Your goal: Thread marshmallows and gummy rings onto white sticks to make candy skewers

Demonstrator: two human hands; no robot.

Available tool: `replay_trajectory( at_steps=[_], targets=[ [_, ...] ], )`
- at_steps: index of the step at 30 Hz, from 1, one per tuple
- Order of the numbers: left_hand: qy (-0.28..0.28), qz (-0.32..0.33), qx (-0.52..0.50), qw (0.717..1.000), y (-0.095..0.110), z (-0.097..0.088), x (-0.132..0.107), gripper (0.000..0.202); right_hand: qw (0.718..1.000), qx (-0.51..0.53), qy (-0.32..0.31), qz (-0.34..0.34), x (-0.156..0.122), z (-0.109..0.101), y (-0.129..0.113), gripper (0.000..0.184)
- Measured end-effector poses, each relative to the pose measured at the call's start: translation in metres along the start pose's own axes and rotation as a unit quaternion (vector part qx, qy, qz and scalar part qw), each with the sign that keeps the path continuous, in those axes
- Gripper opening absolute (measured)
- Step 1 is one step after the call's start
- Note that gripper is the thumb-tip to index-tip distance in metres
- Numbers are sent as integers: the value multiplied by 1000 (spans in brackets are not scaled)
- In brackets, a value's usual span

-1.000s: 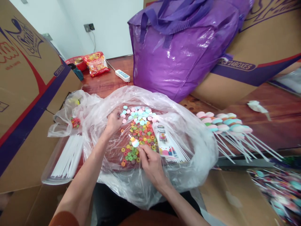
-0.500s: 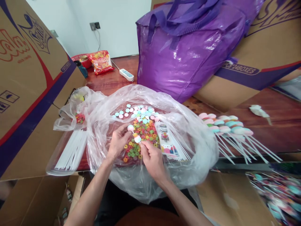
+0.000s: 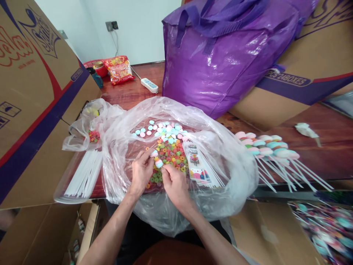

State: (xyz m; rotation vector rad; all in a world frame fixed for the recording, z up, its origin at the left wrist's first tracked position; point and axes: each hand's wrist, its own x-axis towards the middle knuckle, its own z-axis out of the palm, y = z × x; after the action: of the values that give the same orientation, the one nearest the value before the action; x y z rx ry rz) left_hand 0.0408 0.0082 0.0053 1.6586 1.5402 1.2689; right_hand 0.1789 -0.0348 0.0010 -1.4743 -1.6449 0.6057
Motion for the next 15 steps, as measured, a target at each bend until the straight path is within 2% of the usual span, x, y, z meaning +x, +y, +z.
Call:
replay_trajectory(
  at_steps=[7, 15],
  targets=[
    [-35, 26, 13, 999, -5, -3, -10, 35, 999, 36, -3, 38, -4, 7, 1, 27],
    [-60, -12, 10, 998, -9, 1, -25, 34, 998, 22, -16, 55, 2, 10, 1, 26]
  ],
)
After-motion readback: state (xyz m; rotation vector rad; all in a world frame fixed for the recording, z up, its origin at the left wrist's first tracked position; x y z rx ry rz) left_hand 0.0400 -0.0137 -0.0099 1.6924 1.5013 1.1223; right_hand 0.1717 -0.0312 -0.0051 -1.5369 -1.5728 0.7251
